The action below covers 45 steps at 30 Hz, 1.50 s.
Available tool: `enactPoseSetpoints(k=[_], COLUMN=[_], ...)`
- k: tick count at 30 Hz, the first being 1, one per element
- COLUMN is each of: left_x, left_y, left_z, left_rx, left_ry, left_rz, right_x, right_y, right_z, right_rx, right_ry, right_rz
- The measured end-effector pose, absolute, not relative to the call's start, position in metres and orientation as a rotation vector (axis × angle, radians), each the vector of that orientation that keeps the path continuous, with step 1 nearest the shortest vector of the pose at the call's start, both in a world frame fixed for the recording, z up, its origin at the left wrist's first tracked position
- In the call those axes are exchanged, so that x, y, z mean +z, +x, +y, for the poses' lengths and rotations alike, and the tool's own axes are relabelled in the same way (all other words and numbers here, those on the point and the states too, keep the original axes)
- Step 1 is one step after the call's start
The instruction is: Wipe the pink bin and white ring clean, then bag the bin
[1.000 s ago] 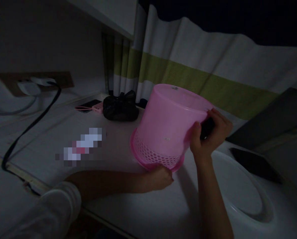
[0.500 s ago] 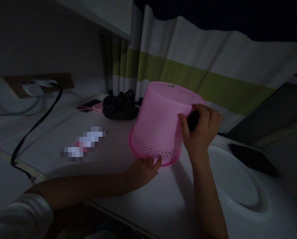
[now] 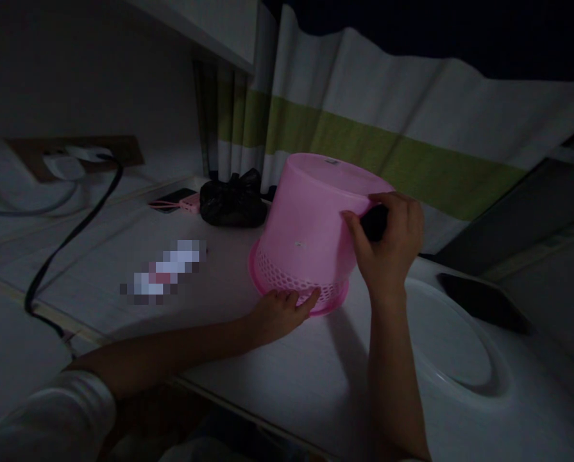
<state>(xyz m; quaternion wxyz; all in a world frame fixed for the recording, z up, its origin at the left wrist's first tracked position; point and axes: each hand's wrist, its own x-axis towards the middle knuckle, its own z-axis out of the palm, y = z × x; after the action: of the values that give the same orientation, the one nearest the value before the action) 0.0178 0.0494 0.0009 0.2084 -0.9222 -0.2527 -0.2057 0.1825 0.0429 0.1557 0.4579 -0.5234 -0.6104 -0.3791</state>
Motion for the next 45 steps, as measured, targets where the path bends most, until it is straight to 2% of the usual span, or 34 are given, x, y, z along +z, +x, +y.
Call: enactPoseSetpoints(k=[15, 35, 45], left_x=[-0.006, 0.009, 0.004], left_y=[0.020, 0.019, 0.019], left_z=[0.054, 0.055, 0.056], left_rx=[-0.636, -0.538, -0.661], left_ry=[-2.550, -2.763, -2.635], left_rz=[-0.648, -0.699, -0.634], right_x=[0.154, 0.154, 0.154], right_y=[0.183, 0.180, 0.178], right_z=[0.043, 0.042, 0.042], right_rx=[-0.937, -0.949, -0.993], right_ry=[-1.274, -1.239, -1.249], right_rz=[-1.506, -1.515, -1.493])
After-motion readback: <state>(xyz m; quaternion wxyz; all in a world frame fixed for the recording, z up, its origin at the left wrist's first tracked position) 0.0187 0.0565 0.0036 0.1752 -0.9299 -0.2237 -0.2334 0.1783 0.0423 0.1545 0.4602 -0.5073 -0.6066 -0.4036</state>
